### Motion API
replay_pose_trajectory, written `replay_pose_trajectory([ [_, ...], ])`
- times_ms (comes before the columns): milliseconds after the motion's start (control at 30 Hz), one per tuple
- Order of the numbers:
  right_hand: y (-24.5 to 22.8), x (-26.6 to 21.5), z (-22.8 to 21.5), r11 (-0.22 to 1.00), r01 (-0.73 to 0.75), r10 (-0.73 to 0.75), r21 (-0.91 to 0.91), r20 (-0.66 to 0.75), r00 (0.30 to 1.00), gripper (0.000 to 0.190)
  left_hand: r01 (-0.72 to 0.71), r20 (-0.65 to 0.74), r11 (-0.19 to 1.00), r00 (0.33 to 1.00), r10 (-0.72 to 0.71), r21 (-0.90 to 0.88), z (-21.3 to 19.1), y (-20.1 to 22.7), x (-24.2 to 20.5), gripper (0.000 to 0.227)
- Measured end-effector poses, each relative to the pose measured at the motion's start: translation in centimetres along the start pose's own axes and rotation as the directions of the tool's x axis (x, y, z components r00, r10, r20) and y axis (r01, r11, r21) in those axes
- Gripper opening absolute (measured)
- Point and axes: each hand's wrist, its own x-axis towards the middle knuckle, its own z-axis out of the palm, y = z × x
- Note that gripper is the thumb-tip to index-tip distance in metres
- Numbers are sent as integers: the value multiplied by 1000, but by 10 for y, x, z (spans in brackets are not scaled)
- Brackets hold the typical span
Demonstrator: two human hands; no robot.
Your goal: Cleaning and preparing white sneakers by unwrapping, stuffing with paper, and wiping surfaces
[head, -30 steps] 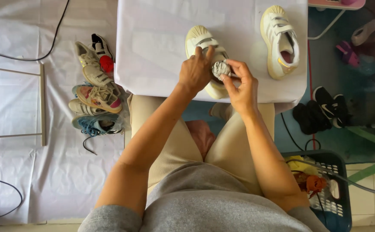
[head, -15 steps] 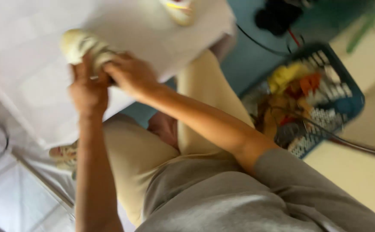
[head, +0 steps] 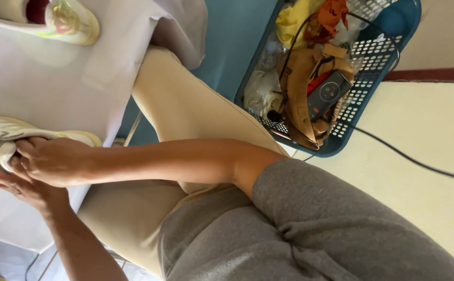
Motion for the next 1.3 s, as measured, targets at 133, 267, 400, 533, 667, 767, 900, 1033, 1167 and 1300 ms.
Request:
replay_pose_trajectory([
  [133, -64, 4, -13, 813, -132, 310, -567, 231, 922, 65, 105, -42, 956, 994, -97, 275, 29, 14, -3, 23],
  [267, -29, -3, -10, 925, -134, 205, -356, 168, 964, 37, 122, -25, 678, 988, -152, 724, 49, -45, -16, 24],
  [400, -3, -11, -17, 996, -28, 33, -79, 57, 998, 40, -197, 55, 906, 980, 191, 374, 47, -180, -89, 52],
  [533, -16, -10, 24, 994, -29, 33, -109, 31, 999, 53, -428, -87, 863, 882, 464, 268, 44, -157, -90, 69],
  [667, -5, 2, 4, 987, 22, 13, -160, 216, 976, 46, -12, -68, 800, 997, -36, -600, 23, -57, -53, 50],
  [767, -3, 7, 7, 987, 3, 61, -162, 393, 918, 51, -3, -55, 831, 998, -33, -557, 15, -43, -51, 54],
  [900, 12, 2, 4, 997, -70, 58, 30, 309, 949, 48, 18, -99, 910, 993, -64, -413, 18, -43, -51, 55],
  [1033, 27, 7, -47, 996, 16, -61, 89, 538, 841, 92, 206, -24, 801, 964, -265, -562, 39, -79, -66, 53],
  [1167, 47, -4, -24, 976, -14, -63, 217, 345, 936, 106, 162, -95, 890, 970, -222, -425, 52, -95, -75, 44],
  [1300, 60, 5, -76, 987, 5, -89, 158, 529, 844, 89, 45, -133, 930, 986, -100, -366, 35, -66, -60, 48],
])
